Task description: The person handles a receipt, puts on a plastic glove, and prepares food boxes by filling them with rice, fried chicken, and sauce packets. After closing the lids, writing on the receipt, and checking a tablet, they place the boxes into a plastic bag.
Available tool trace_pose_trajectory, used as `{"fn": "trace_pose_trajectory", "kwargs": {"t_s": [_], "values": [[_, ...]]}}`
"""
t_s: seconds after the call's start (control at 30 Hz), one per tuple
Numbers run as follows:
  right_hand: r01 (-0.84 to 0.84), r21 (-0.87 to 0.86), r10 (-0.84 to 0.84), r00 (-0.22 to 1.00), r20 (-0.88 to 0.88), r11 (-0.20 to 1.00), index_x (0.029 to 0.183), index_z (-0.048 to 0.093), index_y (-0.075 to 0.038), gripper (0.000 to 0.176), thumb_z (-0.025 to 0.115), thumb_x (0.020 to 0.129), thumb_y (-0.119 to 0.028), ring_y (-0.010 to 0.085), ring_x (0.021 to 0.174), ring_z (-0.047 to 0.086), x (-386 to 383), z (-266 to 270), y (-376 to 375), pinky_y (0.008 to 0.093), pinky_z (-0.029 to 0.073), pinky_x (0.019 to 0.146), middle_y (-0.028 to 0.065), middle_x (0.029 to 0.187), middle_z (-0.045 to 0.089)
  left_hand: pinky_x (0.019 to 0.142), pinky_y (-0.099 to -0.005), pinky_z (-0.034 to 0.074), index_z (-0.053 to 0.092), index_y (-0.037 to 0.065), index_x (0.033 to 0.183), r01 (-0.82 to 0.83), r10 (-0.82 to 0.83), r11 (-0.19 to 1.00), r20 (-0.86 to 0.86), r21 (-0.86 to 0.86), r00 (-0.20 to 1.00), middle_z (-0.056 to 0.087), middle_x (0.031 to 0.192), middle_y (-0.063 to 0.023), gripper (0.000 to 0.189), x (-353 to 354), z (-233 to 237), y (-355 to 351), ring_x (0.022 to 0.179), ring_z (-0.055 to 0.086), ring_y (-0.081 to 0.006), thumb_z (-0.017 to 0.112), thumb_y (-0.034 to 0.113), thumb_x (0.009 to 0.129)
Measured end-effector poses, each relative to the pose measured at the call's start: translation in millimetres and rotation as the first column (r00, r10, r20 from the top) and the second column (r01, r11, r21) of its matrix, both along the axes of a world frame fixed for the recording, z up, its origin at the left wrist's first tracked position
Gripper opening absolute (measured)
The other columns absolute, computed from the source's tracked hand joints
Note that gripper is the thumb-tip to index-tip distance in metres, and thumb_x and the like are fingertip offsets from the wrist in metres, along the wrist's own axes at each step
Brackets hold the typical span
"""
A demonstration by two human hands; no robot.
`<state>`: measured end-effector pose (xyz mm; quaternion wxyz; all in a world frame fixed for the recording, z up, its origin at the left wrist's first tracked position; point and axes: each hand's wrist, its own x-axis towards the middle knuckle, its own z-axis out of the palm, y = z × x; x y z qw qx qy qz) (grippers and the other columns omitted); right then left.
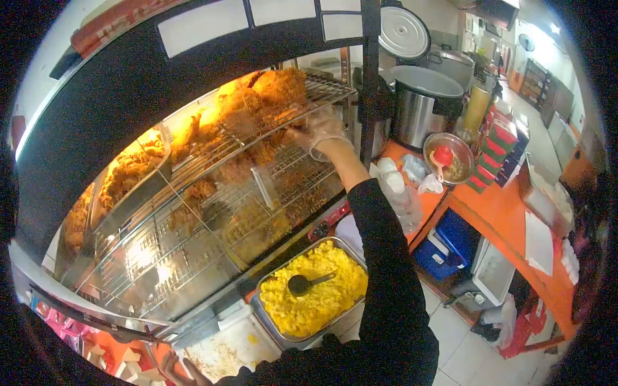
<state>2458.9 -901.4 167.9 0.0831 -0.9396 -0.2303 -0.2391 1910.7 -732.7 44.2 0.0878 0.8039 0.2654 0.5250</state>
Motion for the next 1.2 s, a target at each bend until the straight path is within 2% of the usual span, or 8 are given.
{"fn": "trace_pose_trajectory", "kwargs": {"t_s": [0.17,0.37,0.4,0.5,0.6,0.7,0.87,1.2], "values": [[-0.189,0.141,0.136,0.937,0.323,0.972,0.147,0.026,-0.034,0.070,0.042,0.087,-0.066,0.0364,0.136,0.033,74,-64,-16,0.0490,0.029,0.111,0.0120,0.144,0.042,0.087,-0.0402,0.047,0.059,0.003,0.096,0.052,-0.051,0.998,-0.043,0.023,0.998,0.061,0.105,-0.0158,0.023,16,-5,-4,0.099,0.057,-0.0298,0.067,-0.005,0.076],[-0.006,-0.002,0.006,0.967,0.257,1.000,0.147,0.032,-0.019,0.068,0.045,0.090,-0.056,0.0356,0.135,0.034,26,-21,5,0.0482,0.021,0.114,0.0134,0.145,0.041,0.087,-0.0413,0.046,0.060,0.003,0.097,0.075,-0.073,0.997,-0.036,0.032,0.997,0.063,0.103,-0.0159,0.024,29,-3,-18,0.098,0.057,-0.0308,0.068,-0.004,0.075],[-0.034,0.109,-0.001,0.951,0.308,0.993,0.127,0.057,-0.009,0.051,0.056,0.089,-0.043,0.0333,0.122,0.044,21,-24,7,0.0452,0.023,0.113,0.0160,0.135,0.047,0.088,-0.0415,0.046,0.059,0.003,0.097,0.078,-0.077,0.996,-0.047,0.036,0.996,0.063,0.102,-0.0159,0.024,31,-1,-21,0.098,0.057,-0.0310,0.067,-0.004,0.075],[-0.058,0.167,-0.026,0.888,0.459,0.984,0.117,0.060,-0.007,0.041,0.064,0.084,-0.031,0.0327,0.121,0.045,-35,-17,-7,0.0469,0.030,0.109,0.0183,0.131,0.048,0.086,-0.0415,0.046,0.060,0.001,0.095,0.022,-0.017,0.997,-0.065,0.080,0.998,0.063,0.100,-0.0163,0.022,35,5,-28,0.095,0.058,-0.0313,0.066,-0.006,0.075],[-0.514,0.355,0.224,0.761,0.609,0.781,0.107,0.060,-0.005,0.032,0.067,0.079,-0.020,0.0317,0.119,0.048,-49,-37,5,0.0477,0.038,0.103,0.0192,0.121,0.053,0.084,-0.0371,0.045,0.058,0.003,0.097,-0.021,0.028,0.995,-0.071,0.097,0.997,0.062,0.104,-0.0144,0.021,32,-1,-32,0.099,0.059,-0.0285,0.067,-0.004,0.079],[-0.678,0.397,0.512,0.731,0.451,0.619,0.107,0.057,-0.004,0.034,0.068,0.077,-0.015,0.0340,0.108,0.055,-56,-45,21,0.0474,0.044,0.096,0.0190,0.109,0.059,0.101,-0.0474,0.035,0.050,0.004,0.108,0.013,-0.021,0.988,-0.050,-0.152,0.999,0.052,0.115,-0.0165,0.033,8,-42,-19,0.111,0.048,-0.0321,0.067,0.008,0.080],[-0.167,0.129,0.179,0.980,-0.091,0.977,0.135,0.047,-0.003,0.071,0.042,0.091,-0.059,0.0387,0.114,0.054,-71,3,60,0.0427,0.041,0.103,0.0265,0.122,0.057,0.098,-0.0468,0.038,0.051,0.004,0.092,-0.025,0.024,0.991,-0.013,-0.128,1.000,0.054,0.107,-0.0150,0.016,28,-20,-43,0.103,0.052,-0.0302,0.057,-0.006,0.080],[-0.161,0.421,0.295,0.914,-0.277,0.893,0.139,0.041,-0.005,0.082,0.055,0.081,-0.061,0.0320,0.129,0.040,-60,0,66,0.0391,0.034,0.108,0.0192,0.136,0.047,0.096,-0.0449,0.039,0.052,0.003,0.089,-0.049,0.047,0.991,-0.018,-0.128,0.999,0.053,0.102,-0.0136,0.014,19,-26,-49,0.101,0.051,-0.0297,0.057,-0.007,0.079]]}}
